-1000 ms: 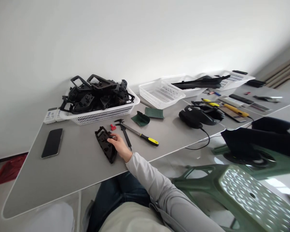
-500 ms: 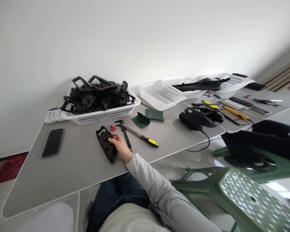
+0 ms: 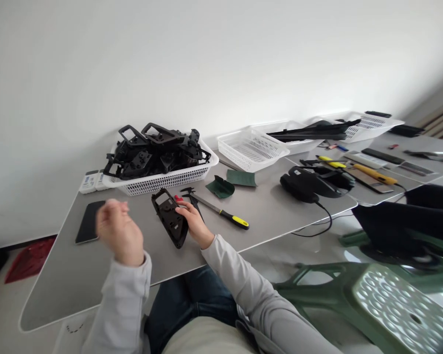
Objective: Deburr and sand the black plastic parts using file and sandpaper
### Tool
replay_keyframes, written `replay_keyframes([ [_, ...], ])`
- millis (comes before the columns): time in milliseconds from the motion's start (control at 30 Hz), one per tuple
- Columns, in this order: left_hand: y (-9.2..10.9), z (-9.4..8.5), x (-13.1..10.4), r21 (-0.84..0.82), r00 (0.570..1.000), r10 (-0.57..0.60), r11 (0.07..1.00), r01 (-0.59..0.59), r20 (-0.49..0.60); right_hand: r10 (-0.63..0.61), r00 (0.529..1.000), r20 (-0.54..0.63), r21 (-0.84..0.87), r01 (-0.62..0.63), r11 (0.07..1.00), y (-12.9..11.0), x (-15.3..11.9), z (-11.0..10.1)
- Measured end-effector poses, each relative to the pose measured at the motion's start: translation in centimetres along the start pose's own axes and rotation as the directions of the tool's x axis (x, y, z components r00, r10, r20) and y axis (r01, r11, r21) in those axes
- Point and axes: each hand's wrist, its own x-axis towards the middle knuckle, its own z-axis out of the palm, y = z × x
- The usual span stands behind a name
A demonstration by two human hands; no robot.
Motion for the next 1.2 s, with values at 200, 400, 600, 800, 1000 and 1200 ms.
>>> replay_keyframes([
  [200, -5.0, 2.6, -1.9, -0.050, 0.649, -0.700, 0.667, 0.743, 0.300, -0.061, 0.997, 0.057, -0.100, 0.066, 0.993, 0.4, 0.7, 0.2],
  [400, -6.2, 2.4, -2.5, -0.107, 0.597, -0.719, 0.604, 0.790, 0.356, -0.421, 0.892, 0.166, -0.857, 0.342, 0.386, -2.5, 2.1, -1.7],
  [600, -6.1, 2.2, -2.7, -0.089, 0.564, -0.743, 0.574, 0.814, 0.360, -0.487, 0.873, -0.013, -0.974, -0.121, -0.190, -7.1, 6.3, -7.2],
  [800, -6.4, 2.1, -3.1, -0.094, 0.562, -0.721, 0.579, 0.810, 0.406, -0.430, 0.898, -0.089, -0.930, -0.229, -0.287, -6.6, 7.8, -9.3],
  [1000, -6.4, 2.1, -3.3, -0.086, 0.547, -0.707, 0.575, 0.814, 0.448, -0.387, 0.909, -0.154, -0.915, -0.279, -0.291, -7.5, 7.7, -9.8],
  [1200, -6.6, 2.2, -3.4, -0.115, 0.543, -0.698, 0.561, 0.820, 0.467, -0.391, 0.908, -0.152, -0.936, -0.259, -0.238, -9.0, 6.7, -9.6],
])
